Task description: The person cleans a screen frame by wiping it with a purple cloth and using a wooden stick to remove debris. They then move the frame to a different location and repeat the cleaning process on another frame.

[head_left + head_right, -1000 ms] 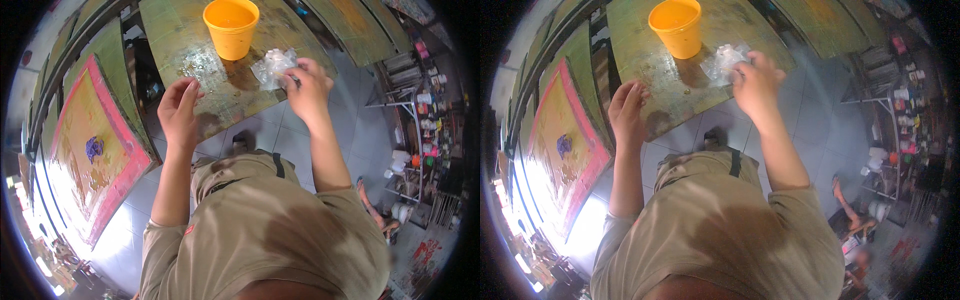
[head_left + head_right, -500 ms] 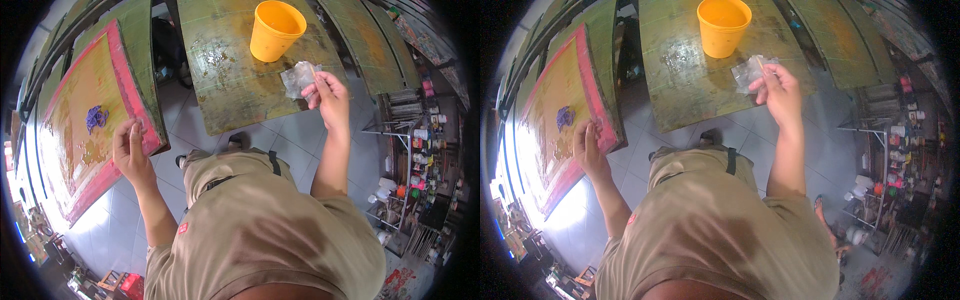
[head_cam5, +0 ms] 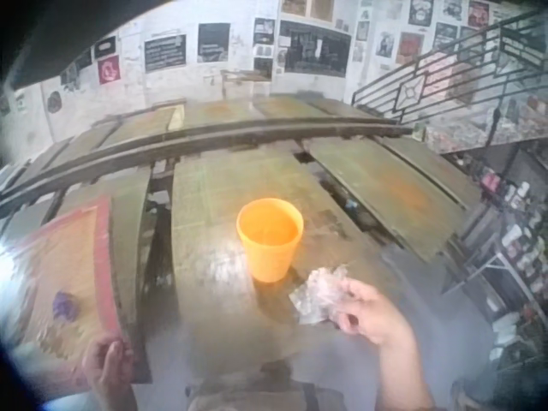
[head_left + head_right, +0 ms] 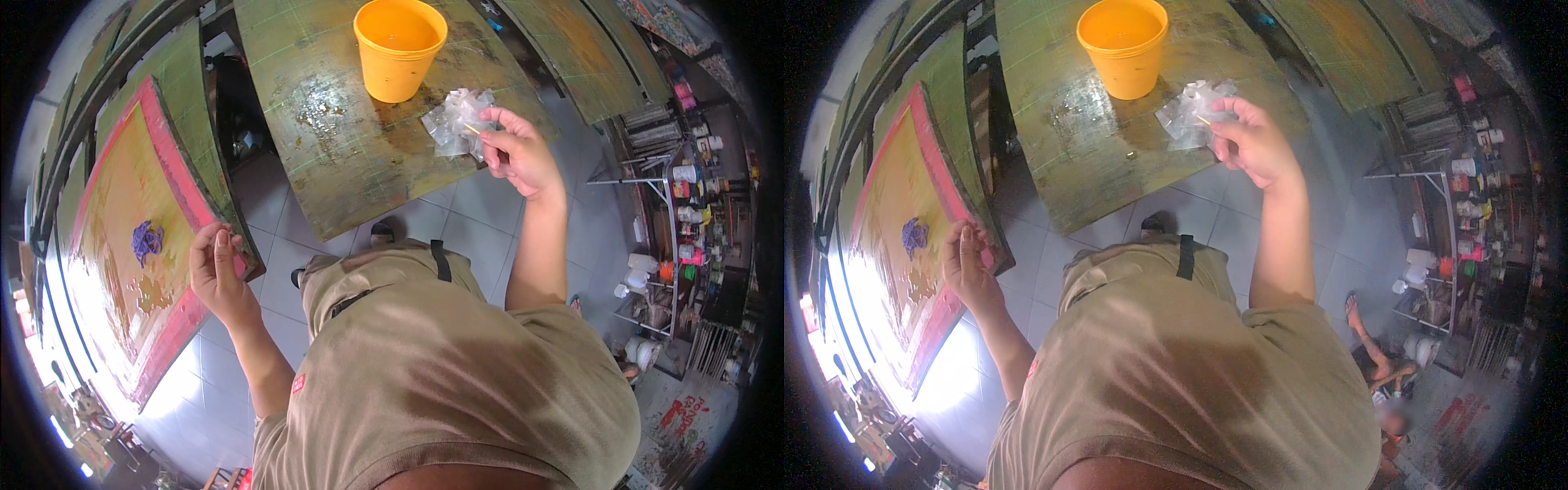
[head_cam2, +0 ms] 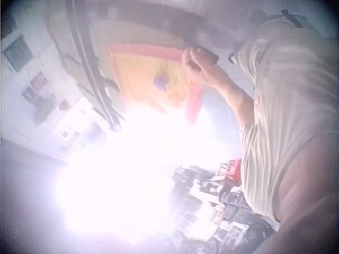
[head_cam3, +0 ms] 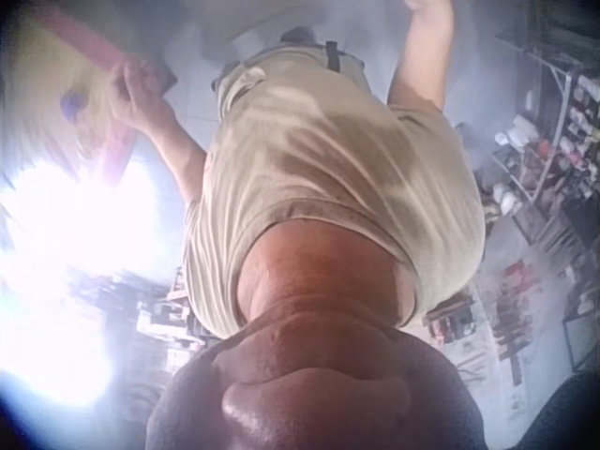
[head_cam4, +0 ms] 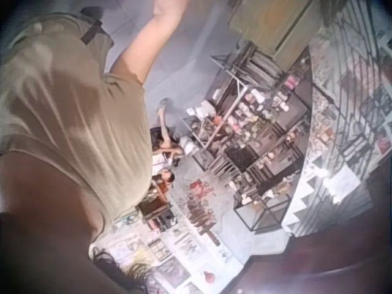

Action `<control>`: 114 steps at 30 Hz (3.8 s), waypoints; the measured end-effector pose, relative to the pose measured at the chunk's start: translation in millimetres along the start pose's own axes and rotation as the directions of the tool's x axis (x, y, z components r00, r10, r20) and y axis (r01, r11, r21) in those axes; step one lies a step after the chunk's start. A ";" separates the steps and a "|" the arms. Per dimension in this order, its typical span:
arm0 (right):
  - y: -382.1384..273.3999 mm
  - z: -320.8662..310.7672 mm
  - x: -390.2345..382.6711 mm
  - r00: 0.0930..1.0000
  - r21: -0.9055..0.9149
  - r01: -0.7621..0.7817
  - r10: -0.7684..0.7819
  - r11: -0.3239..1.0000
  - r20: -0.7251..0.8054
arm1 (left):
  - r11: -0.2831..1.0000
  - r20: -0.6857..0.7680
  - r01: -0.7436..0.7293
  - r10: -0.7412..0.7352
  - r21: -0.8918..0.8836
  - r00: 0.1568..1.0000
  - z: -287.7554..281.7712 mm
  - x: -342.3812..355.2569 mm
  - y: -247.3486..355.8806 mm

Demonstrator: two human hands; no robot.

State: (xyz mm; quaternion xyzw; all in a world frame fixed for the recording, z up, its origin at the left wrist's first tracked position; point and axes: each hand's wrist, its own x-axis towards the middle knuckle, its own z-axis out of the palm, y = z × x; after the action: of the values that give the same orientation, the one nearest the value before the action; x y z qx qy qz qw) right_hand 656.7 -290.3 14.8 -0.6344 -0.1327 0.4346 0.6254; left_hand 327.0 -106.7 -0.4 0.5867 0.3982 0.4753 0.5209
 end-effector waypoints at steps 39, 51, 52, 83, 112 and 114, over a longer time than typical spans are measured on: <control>52.0 178.4 6.2 0.438 -0.513 0.823 -0.847 0.244 0.302 | 0.533 0.066 -0.262 0.358 0.804 0.931 -143.7 57.8 -16.5; 63.3 258.7 1.6 0.542 -0.539 0.762 -0.809 0.359 0.228 | 0.697 0.201 -0.328 0.260 0.637 0.944 -205.3 56.5 -32.5; 62.0 266.1 1.3 0.543 -0.529 0.768 -0.805 0.361 0.240 | 0.649 0.365 -0.468 0.298 0.600 0.882 -177.1 50.0 -35.0; 102.9 376.5 -13.6 0.655 -0.365 0.737 -0.734 0.568 0.181 | 0.432 0.768 -0.640 -0.270 0.636 0.580 -285.6 67.3 13.6; 93.2 376.8 -9.4 0.713 -0.355 0.681 -0.689 0.640 0.126 | 0.222 0.840 -0.810 -0.145 0.543 0.523 -171.6 223.1 -14.0; 92.7 377.6 -9.5 0.714 -0.359 0.680 -0.688 0.639 0.128 | 0.233 0.840 -0.807 -0.161 0.542 0.518 -173.1 217.6 -10.6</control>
State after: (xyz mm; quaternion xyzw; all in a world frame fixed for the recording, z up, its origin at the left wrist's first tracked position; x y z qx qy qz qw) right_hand 345.4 -58.0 -5.4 -0.6500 -0.4379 0.1245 0.6085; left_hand 209.2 144.5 21.2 0.9832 0.1678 -0.0352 0.0630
